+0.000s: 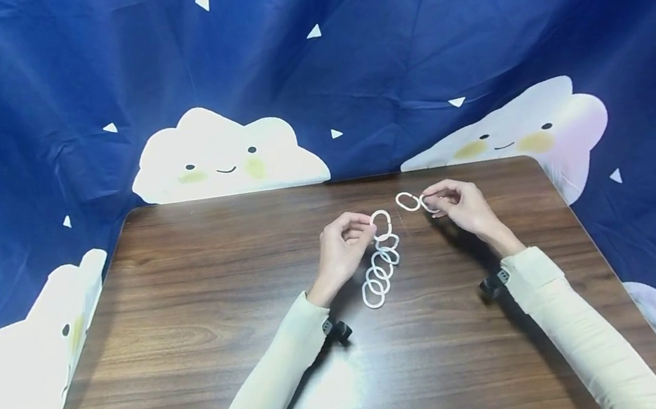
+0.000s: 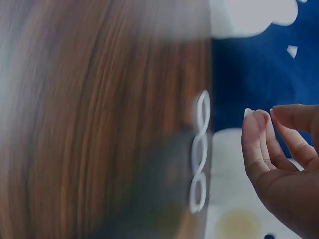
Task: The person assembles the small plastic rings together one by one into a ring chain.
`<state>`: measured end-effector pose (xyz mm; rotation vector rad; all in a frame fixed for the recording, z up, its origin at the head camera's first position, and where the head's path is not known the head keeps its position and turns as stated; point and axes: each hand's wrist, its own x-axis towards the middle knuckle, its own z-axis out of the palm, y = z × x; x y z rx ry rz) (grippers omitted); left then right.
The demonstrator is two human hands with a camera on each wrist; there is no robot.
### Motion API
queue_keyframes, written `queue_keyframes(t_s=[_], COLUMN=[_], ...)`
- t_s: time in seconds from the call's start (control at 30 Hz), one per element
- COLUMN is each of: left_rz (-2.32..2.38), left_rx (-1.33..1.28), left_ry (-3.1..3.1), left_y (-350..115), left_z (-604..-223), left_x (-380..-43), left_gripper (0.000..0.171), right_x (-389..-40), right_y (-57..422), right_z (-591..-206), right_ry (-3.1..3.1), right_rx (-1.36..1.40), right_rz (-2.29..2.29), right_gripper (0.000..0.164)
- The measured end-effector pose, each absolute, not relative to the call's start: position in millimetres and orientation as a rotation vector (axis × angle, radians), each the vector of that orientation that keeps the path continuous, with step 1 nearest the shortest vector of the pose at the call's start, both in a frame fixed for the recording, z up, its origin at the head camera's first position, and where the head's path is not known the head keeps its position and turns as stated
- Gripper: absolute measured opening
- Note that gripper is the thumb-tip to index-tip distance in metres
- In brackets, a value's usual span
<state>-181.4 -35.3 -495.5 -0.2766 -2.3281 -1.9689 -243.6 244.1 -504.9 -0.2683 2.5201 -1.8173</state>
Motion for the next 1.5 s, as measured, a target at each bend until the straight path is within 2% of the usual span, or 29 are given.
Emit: queue_keyframes(t_s=[0.23,0.67,0.9,1.2,1.5], left_rz=[-1.994,-2.016,-2.009,-2.014,-2.035], left_rx=[-0.268,-0.280,-0.291,-0.290,-0.301], left_ry=[-2.302,-2.295,-2.291,-2.284,-2.269], left_y=[-35.0,-35.8,-35.9,-36.4,-37.5], left_z=[-496.8,-496.8,-495.2,-492.5,-492.6], left_x=[-179.9,-178.9,-178.9,-178.4,-176.8], left_gripper=[0.014,0.017,0.015,0.014,0.014], right_x=[-257.8,-274.5,-277.4,-272.7,-264.3], right_y=[271.0,293.5,299.4,300.4,303.3], right_z=[-517.9,-527.2,-531.4,-533.1,-535.8], right_ry=[2.709,2.916,2.924,2.964,2.970], right_rx=[-0.167,0.018,-0.016,-0.097,-0.057], right_rz=[-1.644,-1.213,-1.124,-1.084,-0.997], right_gripper=[0.031,0.043,0.050,0.052,0.050])
